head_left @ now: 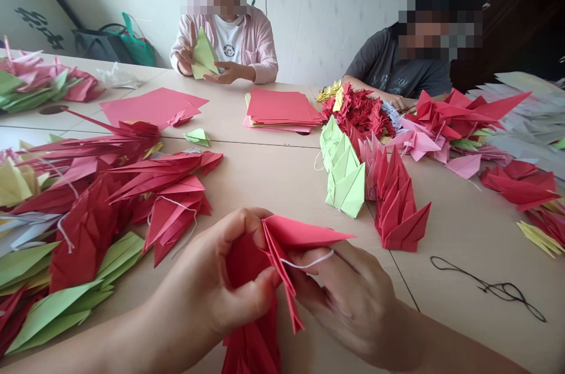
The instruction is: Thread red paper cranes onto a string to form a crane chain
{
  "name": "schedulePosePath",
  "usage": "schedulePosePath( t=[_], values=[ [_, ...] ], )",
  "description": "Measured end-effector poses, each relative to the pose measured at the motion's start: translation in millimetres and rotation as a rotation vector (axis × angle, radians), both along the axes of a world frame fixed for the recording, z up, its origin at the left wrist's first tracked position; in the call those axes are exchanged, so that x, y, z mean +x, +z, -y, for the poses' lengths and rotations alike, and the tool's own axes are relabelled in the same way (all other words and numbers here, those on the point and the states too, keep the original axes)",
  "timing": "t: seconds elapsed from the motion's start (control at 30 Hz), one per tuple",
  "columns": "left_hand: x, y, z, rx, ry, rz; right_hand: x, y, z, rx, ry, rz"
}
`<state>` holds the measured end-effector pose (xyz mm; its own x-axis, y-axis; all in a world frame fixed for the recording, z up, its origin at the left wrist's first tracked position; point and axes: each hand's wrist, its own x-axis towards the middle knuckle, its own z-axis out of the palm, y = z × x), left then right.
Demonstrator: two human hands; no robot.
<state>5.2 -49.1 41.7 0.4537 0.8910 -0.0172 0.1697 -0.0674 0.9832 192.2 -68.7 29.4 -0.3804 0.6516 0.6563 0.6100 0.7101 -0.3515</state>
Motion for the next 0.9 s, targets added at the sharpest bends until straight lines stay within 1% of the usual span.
schedulePosePath(
  t=[0.17, 0.37, 0.5, 0.57, 0.73, 0.8, 0.9],
  values=[
    [0.2, 3.8, -2.3, -0.006, -0.029, 0.064, -0.3, 0.0, -1.1, 0.018, 0.001, 0.007],
    [1.5, 3.3, -2.3, -0.103, -0.027, 0.158, 0.1, 2.2, -1.0, 0.080, 0.017, 0.064],
    [0.3, 1.6, 0.0, -0.130, -0.025, 0.186, 0.8, 5.4, -1.0, 0.047, 0.061, 0.052],
    [-0.9, 1.7, 0.3, -0.089, -0.016, 0.165, 0.5, 7.1, -0.5, 0.038, 0.080, 0.049],
    [-1.9, 3.2, -0.8, 0.188, 0.029, -0.067, -2.1, 7.4, 1.9, 0.086, 0.044, 0.057],
    [-1.3, 5.0, -0.6, 0.218, 0.050, -0.085, -2.6, 6.1, 2.0, 0.104, 0.013, 0.063],
    [-0.9, 9.9, 0.4, 0.179, 0.083, -0.034, -2.4, 3.9, 0.7, 0.102, -0.022, 0.052]
  ],
)
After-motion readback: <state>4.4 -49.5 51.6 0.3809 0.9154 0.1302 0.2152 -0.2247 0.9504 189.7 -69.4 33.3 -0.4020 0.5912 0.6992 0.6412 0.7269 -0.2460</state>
